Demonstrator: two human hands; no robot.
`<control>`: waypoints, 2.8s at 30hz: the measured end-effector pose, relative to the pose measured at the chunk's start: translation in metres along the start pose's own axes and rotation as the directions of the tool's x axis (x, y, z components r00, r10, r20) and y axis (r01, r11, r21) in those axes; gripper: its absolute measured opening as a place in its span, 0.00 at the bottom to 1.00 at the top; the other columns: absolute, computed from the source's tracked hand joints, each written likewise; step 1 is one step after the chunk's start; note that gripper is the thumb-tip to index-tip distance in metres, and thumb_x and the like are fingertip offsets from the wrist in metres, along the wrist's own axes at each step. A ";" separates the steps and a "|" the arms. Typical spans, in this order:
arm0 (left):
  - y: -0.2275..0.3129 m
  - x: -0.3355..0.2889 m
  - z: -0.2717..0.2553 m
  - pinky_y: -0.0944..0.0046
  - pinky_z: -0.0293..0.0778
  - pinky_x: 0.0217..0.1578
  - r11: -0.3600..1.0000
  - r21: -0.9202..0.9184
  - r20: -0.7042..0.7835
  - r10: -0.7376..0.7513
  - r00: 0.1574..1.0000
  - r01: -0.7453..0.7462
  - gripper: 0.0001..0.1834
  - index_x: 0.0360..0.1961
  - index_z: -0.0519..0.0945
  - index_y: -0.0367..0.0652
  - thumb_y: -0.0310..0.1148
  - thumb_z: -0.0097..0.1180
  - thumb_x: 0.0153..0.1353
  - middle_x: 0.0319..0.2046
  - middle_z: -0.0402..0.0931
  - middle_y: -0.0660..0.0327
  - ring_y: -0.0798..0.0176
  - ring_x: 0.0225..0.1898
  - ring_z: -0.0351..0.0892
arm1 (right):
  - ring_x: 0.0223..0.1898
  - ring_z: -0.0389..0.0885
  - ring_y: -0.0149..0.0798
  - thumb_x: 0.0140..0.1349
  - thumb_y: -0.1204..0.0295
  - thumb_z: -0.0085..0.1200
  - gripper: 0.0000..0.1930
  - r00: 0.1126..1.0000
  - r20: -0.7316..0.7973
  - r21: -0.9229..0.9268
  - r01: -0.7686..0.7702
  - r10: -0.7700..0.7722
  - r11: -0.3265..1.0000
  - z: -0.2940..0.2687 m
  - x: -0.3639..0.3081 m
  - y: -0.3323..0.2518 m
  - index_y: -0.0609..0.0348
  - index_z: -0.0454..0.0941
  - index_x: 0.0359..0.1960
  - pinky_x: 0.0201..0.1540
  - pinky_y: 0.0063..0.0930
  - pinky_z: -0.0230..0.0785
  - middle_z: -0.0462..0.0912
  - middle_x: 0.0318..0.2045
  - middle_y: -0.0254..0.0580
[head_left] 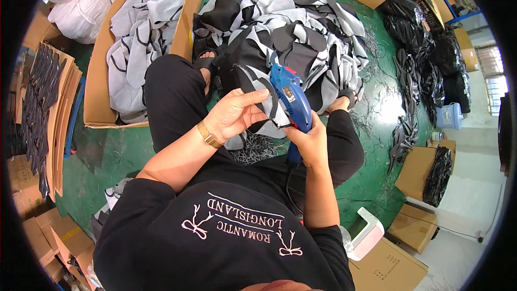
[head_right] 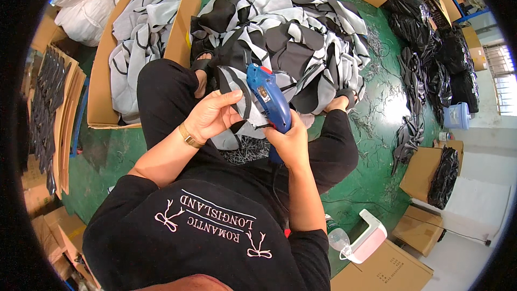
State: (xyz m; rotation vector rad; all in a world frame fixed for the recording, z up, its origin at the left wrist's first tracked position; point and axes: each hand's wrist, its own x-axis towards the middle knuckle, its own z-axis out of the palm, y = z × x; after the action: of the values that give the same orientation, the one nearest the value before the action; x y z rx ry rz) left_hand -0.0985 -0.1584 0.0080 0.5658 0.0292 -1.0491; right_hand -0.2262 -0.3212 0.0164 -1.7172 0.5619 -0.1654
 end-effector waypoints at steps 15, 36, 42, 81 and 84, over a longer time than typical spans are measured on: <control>0.011 0.001 0.004 0.69 0.78 0.38 0.916 0.365 -0.168 0.242 0.956 -0.167 0.07 0.35 0.80 0.35 0.28 0.60 0.58 0.31 0.80 0.61 0.70 0.33 0.80 | 0.21 0.74 0.27 0.50 0.78 0.61 0.17 0.960 0.161 0.093 -0.246 0.229 0.965 -0.032 -0.049 -0.008 0.67 0.72 0.42 0.25 0.22 0.69 0.75 0.28 0.35; 0.022 -0.007 0.012 0.75 0.64 0.22 0.592 0.788 0.041 0.223 0.974 -0.169 0.07 0.24 0.80 0.34 0.28 0.62 0.52 0.20 0.74 0.71 0.80 0.22 0.68 | 0.20 0.73 0.25 0.48 0.78 0.60 0.17 0.963 0.159 -0.042 -0.215 0.219 0.976 -0.054 -0.046 -0.027 0.66 0.73 0.42 0.23 0.21 0.67 0.75 0.23 0.33; 0.012 -0.006 0.004 0.76 0.64 0.23 0.537 0.832 0.105 0.093 0.990 -0.139 0.04 0.26 0.79 0.36 0.25 0.60 0.53 0.22 0.75 0.71 0.81 0.23 0.68 | 0.20 0.73 0.26 0.49 0.79 0.60 0.17 0.972 0.146 0.064 -0.195 0.184 0.979 -0.045 -0.034 -0.027 0.66 0.73 0.42 0.23 0.21 0.67 0.75 0.24 0.34; -0.003 0.004 0.011 0.62 0.73 0.47 0.986 0.145 -0.020 0.090 0.996 -0.086 0.17 0.48 0.75 0.39 0.27 0.60 0.57 0.43 0.78 0.61 0.64 0.44 0.78 | 0.28 0.72 0.22 0.43 0.80 0.67 0.20 1.000 -0.018 0.054 0.001 0.000 0.999 0.012 0.006 -0.017 0.63 0.73 0.39 0.31 0.17 0.67 0.74 0.27 0.29; 0.001 0.005 0.002 0.63 0.75 0.44 0.976 0.186 -0.076 0.131 0.988 -0.115 0.14 0.44 0.76 0.39 0.28 0.60 0.57 0.40 0.79 0.61 0.65 0.41 0.79 | 0.26 0.75 0.27 0.46 0.77 0.65 0.19 0.990 0.101 0.266 -0.121 0.098 0.956 0.002 0.001 -0.019 0.64 0.72 0.41 0.29 0.21 0.70 0.75 0.27 0.34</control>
State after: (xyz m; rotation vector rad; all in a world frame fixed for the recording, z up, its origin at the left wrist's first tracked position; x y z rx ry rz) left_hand -0.0960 -0.1629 0.0086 0.7700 -0.0243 -0.9107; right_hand -0.2192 -0.3180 0.0334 -1.4157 0.5418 -0.0832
